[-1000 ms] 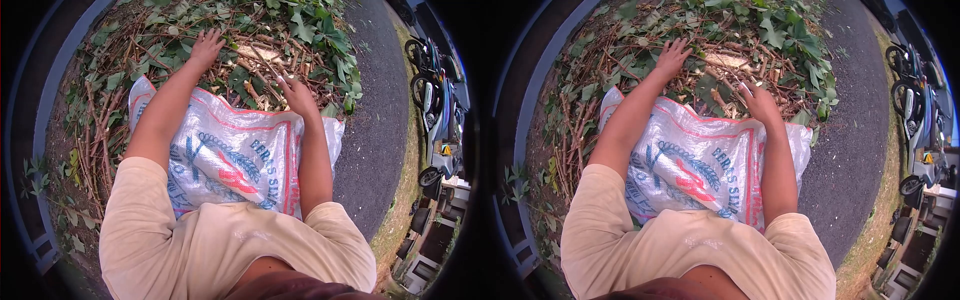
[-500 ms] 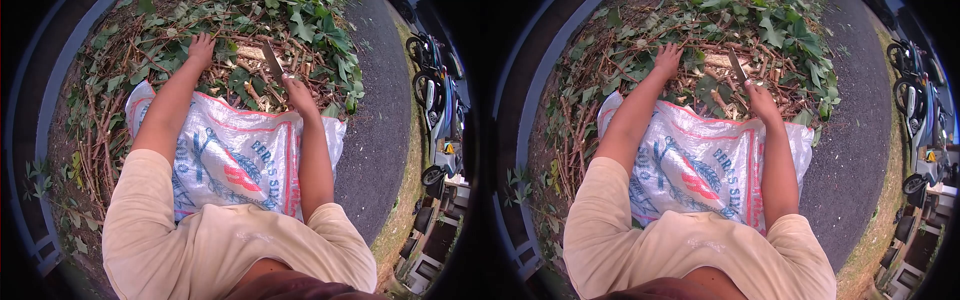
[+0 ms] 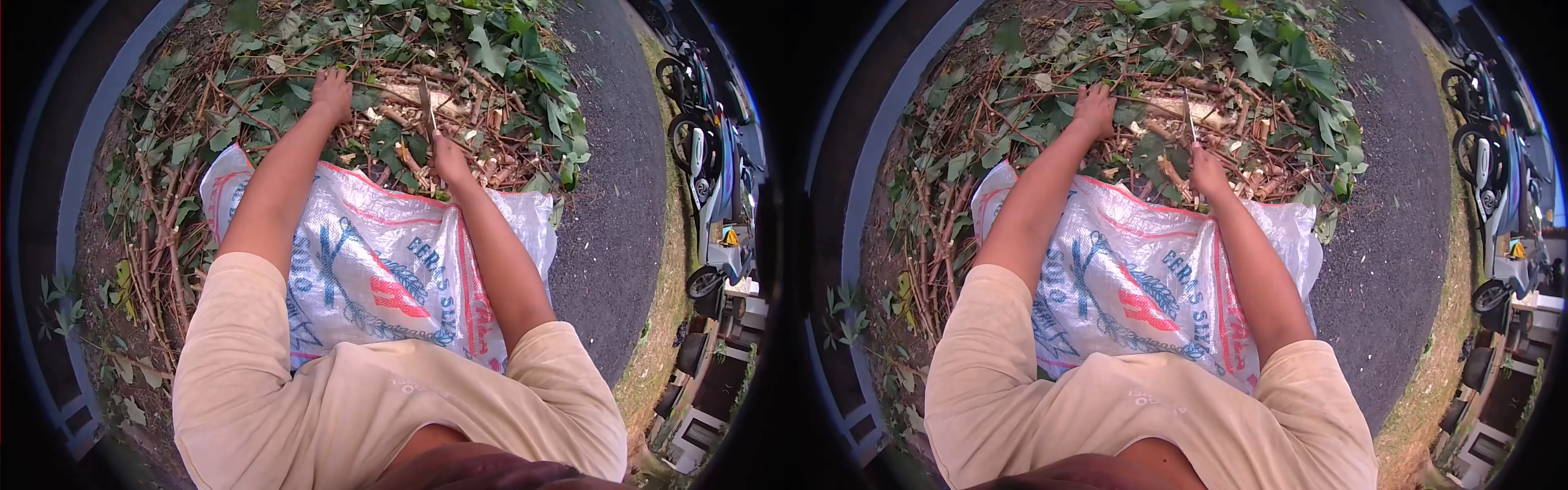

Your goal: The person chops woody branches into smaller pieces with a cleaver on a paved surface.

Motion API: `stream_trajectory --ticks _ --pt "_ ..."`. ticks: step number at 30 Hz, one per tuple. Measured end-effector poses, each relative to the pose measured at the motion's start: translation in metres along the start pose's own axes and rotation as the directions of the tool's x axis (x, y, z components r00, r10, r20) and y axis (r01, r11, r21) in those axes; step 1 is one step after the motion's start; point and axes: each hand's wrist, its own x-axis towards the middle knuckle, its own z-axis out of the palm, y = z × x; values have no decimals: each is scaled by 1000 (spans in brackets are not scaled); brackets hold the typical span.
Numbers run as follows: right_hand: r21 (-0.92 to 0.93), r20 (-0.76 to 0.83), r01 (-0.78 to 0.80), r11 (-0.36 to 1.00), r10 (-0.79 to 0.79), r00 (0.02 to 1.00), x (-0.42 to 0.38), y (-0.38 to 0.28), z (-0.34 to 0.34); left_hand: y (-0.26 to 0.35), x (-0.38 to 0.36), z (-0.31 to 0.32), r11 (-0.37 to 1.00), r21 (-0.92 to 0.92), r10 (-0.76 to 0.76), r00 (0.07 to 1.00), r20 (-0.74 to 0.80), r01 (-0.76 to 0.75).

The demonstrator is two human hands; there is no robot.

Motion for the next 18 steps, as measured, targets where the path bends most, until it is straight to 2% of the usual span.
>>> stream_trajectory --ticks 1,2,3,5,6,8,9,10,12,13,14,15,16,18 --pt "-219 -63 216 952 -234 970 16 21 -2 0 -1 -1 1000 7 -4 1000 11 4" --pt "-432 -75 388 814 -461 884 36 43 -3 0 0 -4 1000 9 -8 1000 -4 8" --pt "-437 -77 392 809 -468 880 30 35 -2 0 0 -5 1000 7 -7 1000 -5 7" --pt "-175 -153 388 905 -415 897 -3 6 0 0 1 -2 1000 -17 -24 1000 6 24" --pt "-186 -137 385 904 -411 901 -14 -6 0 -2 4 -1 999 -39 -24 1000 -11 24" --pt "-2 -244 520 854 -505 828 -36 -33 0 -2 4 -1 998 -63 -27 999 -23 26" --pt "4 -287 614 789 -587 757 -50 -49 3 -1 5 -4 995 -92 -44 999 -27 41" --pt "4 -285 615 788 -589 756 -53 -48 2 -1 6 -6 992 -118 -57 998 -32 53" --pt "-131 -298 711 691 -711 637 -55 -48 1 -3 7 -11 992 -117 -53 998 -31 49" --pt "-172 -305 694 699 -707 637 -40 -29 4 -1 6 -11 992 -121 -45 999 -22 42" --pt "-292 -292 562 774 -632 718 -36 -22 7 3 2 -5 993 -116 -28 999 -15 26" --pt "-123 -197 353 928 -371 907 -1 12 8 5 2 0 993 -114 -30 999 -19 28" --pt "15 -56 111 994 -110 992 38 39 3 1 10 -1 993 -114 -43 998 -46 38" --pt "-46 -83 166 985 -169 982 39 42 0 2 16 9 996 -69 -61 998 -11 60"
